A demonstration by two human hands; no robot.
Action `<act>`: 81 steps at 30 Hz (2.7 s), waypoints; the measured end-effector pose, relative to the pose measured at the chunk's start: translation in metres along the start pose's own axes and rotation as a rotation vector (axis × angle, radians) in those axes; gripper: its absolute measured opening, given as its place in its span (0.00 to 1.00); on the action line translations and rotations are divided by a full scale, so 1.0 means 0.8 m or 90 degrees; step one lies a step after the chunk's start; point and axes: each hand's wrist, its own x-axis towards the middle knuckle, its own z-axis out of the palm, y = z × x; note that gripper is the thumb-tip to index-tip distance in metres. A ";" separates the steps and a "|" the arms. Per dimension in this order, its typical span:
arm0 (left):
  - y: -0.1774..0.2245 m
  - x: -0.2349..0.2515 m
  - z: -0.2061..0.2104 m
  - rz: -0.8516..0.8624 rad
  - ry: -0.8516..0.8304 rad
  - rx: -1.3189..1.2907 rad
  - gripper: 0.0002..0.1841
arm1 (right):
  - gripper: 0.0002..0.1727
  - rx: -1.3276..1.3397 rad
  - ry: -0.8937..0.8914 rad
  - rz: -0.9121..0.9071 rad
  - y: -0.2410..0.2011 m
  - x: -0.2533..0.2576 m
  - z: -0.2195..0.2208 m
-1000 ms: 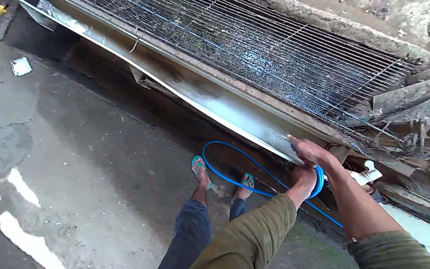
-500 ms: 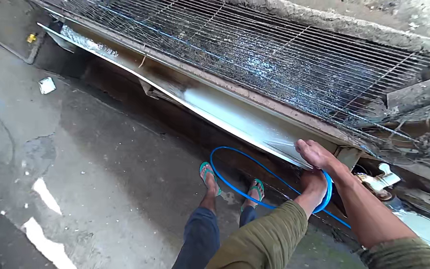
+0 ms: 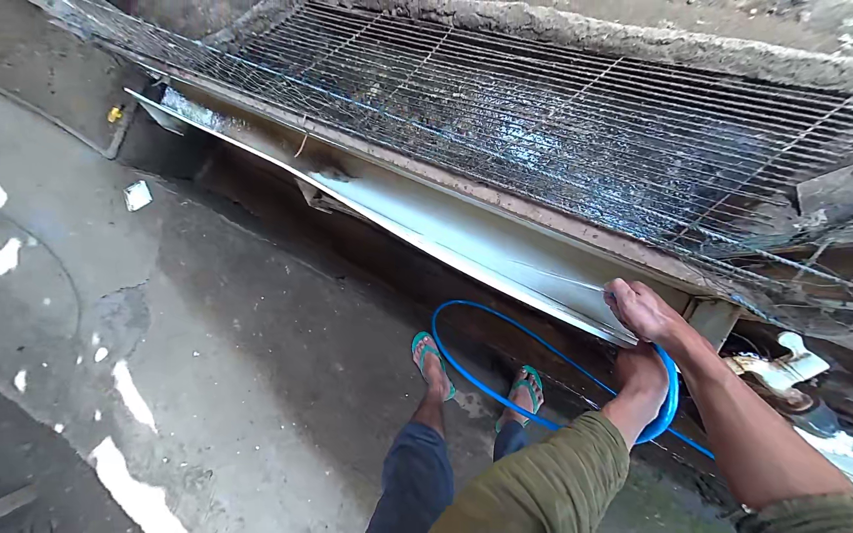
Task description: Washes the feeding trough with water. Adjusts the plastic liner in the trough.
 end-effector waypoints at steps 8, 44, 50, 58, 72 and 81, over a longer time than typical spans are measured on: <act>-0.002 0.000 0.003 0.005 0.022 -0.036 0.27 | 0.31 0.037 0.007 0.011 -0.001 -0.002 0.000; -0.008 -0.001 0.002 0.015 0.028 -0.014 0.24 | 0.37 -0.101 0.071 0.055 -0.017 -0.001 0.002; 0.004 -0.009 0.000 -0.034 0.034 -0.031 0.26 | 0.37 -0.065 0.086 0.008 -0.004 0.003 0.002; 0.001 -0.009 0.001 -0.047 0.033 -0.056 0.26 | 0.37 -0.059 0.086 -0.011 -0.002 0.003 0.004; -0.004 -0.001 0.012 -0.096 0.052 -0.081 0.27 | 0.36 -0.040 0.102 -0.043 0.002 0.002 0.005; -0.004 -0.001 0.012 -0.103 0.055 -0.075 0.27 | 0.35 -0.019 0.093 -0.051 0.007 0.004 0.005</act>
